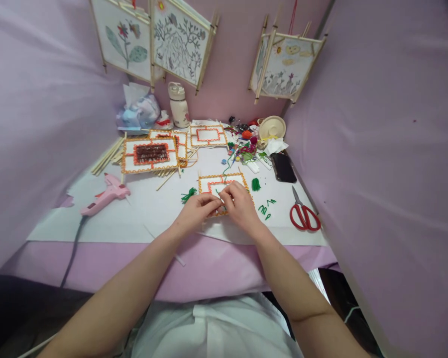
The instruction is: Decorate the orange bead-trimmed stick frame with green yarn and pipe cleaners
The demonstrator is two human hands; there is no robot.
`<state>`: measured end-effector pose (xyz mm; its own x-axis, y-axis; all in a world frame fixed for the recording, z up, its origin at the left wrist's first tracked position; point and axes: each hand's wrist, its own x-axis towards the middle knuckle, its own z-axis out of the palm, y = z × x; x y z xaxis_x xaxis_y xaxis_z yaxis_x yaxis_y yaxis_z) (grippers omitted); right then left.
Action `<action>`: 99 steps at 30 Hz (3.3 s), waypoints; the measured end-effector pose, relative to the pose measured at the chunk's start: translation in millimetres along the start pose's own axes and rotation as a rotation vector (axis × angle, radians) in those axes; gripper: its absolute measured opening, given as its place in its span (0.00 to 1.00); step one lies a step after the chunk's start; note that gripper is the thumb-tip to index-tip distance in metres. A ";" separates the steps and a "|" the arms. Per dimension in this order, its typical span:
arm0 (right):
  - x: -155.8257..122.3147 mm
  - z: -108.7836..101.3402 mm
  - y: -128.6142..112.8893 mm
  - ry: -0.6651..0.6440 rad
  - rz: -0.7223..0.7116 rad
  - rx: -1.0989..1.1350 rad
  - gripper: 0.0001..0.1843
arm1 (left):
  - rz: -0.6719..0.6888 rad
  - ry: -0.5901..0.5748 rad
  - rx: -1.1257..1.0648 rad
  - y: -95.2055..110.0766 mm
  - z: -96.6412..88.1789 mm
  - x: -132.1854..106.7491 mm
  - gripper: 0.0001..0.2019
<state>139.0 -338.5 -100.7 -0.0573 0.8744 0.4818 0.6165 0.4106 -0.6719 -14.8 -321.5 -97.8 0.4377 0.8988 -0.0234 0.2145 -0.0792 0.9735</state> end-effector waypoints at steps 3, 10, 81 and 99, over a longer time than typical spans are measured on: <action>-2.3 -14.6 0.0 -0.038 0.014 0.054 0.11 | -0.001 -0.060 0.027 6.6 2.7 -3.3 0.14; -29.8 -112.2 25.5 -0.170 0.279 -0.165 0.09 | 0.002 -0.090 0.131 9.3 4.3 -5.5 0.16; -3.6 -10.3 4.1 -0.068 0.306 0.384 0.03 | 0.217 0.343 0.124 -15.3 0.9 4.8 0.11; -11.2 -5.6 3.4 -0.010 -0.117 -0.016 0.07 | 0.063 0.314 -0.075 -9.5 2.9 3.7 0.09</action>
<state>146.1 -348.4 -105.3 -0.1378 0.8234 0.5505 0.6179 0.5059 -0.6019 -12.7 -318.7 -107.8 0.1544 0.9832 0.0971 0.1259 -0.1171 0.9851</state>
